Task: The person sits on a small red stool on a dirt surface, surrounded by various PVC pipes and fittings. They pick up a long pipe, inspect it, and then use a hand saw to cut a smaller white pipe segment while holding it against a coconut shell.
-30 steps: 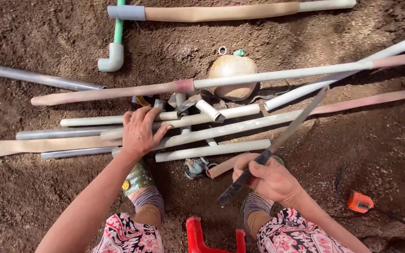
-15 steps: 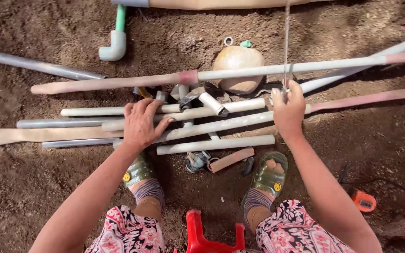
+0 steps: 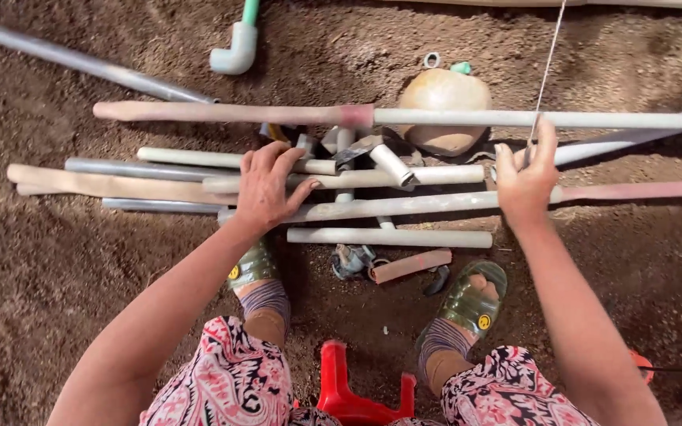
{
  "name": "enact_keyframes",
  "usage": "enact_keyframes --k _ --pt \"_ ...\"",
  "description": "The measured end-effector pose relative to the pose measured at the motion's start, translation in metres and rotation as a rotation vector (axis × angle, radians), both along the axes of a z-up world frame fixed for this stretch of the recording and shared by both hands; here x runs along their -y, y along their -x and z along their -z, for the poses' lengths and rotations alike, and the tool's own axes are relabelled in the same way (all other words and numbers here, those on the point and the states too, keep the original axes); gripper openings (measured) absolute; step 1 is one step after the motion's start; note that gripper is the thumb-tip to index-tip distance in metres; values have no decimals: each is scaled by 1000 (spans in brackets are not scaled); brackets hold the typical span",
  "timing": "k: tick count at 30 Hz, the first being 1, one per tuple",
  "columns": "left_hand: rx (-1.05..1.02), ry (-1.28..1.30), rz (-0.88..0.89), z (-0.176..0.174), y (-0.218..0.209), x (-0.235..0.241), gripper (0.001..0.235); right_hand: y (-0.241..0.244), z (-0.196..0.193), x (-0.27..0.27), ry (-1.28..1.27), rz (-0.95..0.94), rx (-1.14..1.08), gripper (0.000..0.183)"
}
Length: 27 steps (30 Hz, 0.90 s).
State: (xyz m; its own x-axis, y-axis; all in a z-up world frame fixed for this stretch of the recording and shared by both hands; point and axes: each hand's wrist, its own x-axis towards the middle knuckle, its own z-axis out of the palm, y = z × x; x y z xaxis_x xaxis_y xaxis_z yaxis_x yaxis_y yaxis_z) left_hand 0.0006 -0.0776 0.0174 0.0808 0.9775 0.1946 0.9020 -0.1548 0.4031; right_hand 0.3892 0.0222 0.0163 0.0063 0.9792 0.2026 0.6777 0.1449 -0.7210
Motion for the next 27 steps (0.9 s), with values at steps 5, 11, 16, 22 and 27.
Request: enact_keyframes --k 5,11,16,22,27 --pt "-50 1 57 -5 -6 10 47 14 -46 -36 379 -94 250 54" --pt "105 21 178 -22 -21 29 26 -52 6 -59 184 -139 291 31" --pt "109 71 242 -3 -26 45 15 -72 -1 -68 328 -63 211 30" --pt "303 187 240 2 -34 48 15 -33 -19 -31 151 7 442 62" --pt "247 164 209 -8 -27 42 17 -38 -6 -17 -7 -20 551 80"
